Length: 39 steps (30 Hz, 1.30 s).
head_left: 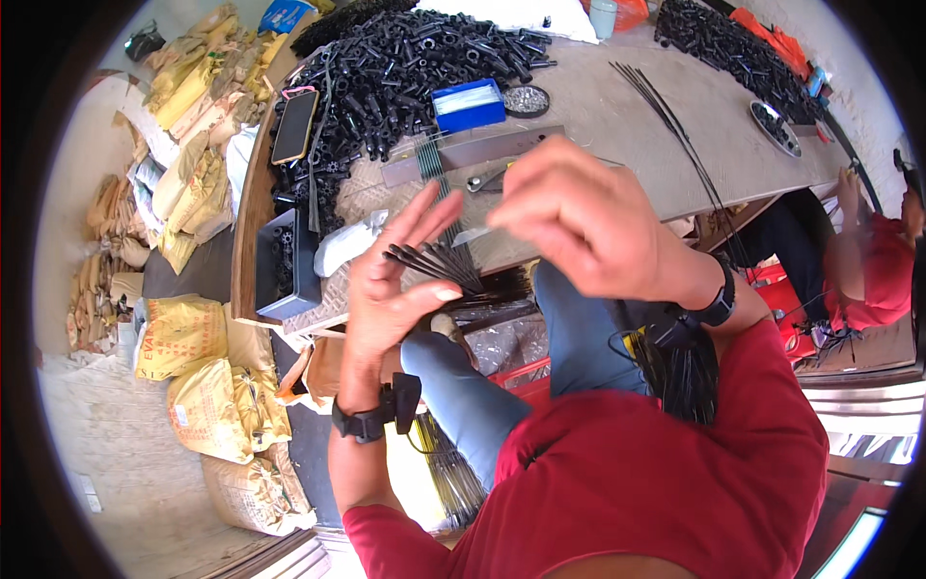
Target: Assembling umbrella frame components using pliers and wires at a factory workstation.
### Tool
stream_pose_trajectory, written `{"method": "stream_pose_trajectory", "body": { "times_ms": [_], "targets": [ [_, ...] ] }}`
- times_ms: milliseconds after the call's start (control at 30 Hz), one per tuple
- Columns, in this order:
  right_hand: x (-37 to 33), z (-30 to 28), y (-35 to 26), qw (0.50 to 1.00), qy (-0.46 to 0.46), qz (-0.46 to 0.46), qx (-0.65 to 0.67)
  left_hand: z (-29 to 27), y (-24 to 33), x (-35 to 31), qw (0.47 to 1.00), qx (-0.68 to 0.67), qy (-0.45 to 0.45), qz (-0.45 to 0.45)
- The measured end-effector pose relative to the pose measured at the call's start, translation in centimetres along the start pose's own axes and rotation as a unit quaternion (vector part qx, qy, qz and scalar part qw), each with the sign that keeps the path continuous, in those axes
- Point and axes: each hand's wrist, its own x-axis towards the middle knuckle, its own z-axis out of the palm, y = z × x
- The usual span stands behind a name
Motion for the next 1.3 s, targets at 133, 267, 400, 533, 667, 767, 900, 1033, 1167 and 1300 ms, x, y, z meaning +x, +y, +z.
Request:
{"method": "stream_pose_trajectory", "body": {
  "times_ms": [133, 267, 400, 533, 667, 767, 900, 1033, 1167, 1300],
  "targets": [
    [0.3, 0.3, -0.8, 0.968, 0.010, -0.162, -0.193, 2.0, 4.0, 0.9, 0.997, 0.063, 0.015, 0.041],
    [-0.3, 1.5, 0.3, 0.985, 0.067, -0.101, -0.123, 2.4, 4.3, 0.9, 0.981, 0.182, 0.051, 0.042],
    [-1.0, 2.7, 1.2, 0.993, 0.093, -0.017, 0.067, 2.4, 4.3, 0.9, 0.986, 0.153, 0.059, 0.032],
    [-1.2, 2.9, 0.9, 0.994, 0.091, -0.007, 0.053, 2.4, 4.3, 1.0, 0.981, 0.175, 0.072, 0.030],
    [-1.0, 2.6, 1.3, 0.995, 0.097, -0.024, 0.013, 2.6, 4.5, 1.5, 0.982, 0.176, 0.058, 0.035],
    [-0.7, 2.3, 1.6, 0.995, 0.091, -0.040, 0.008, 2.4, 4.0, 1.7, 0.986, 0.158, 0.047, 0.032],
    [0.0, 0.4, 0.8, 0.978, 0.024, -0.153, -0.142, 2.7, 4.5, 1.6, 0.973, 0.207, 0.077, 0.064],
    [2.2, -0.3, 1.4, 0.912, 0.033, -0.337, -0.230, 1.1, 4.4, 1.6, 0.946, 0.315, -0.011, 0.079],
    [2.9, -0.1, 1.4, 0.923, 0.012, -0.317, -0.219, -0.1, 3.8, 2.2, 0.893, 0.419, -0.030, 0.160],
    [2.6, 0.7, 0.1, 0.923, 0.002, -0.285, -0.260, -0.4, 3.2, 2.3, 0.884, 0.414, -0.018, 0.214]
  ]
}}
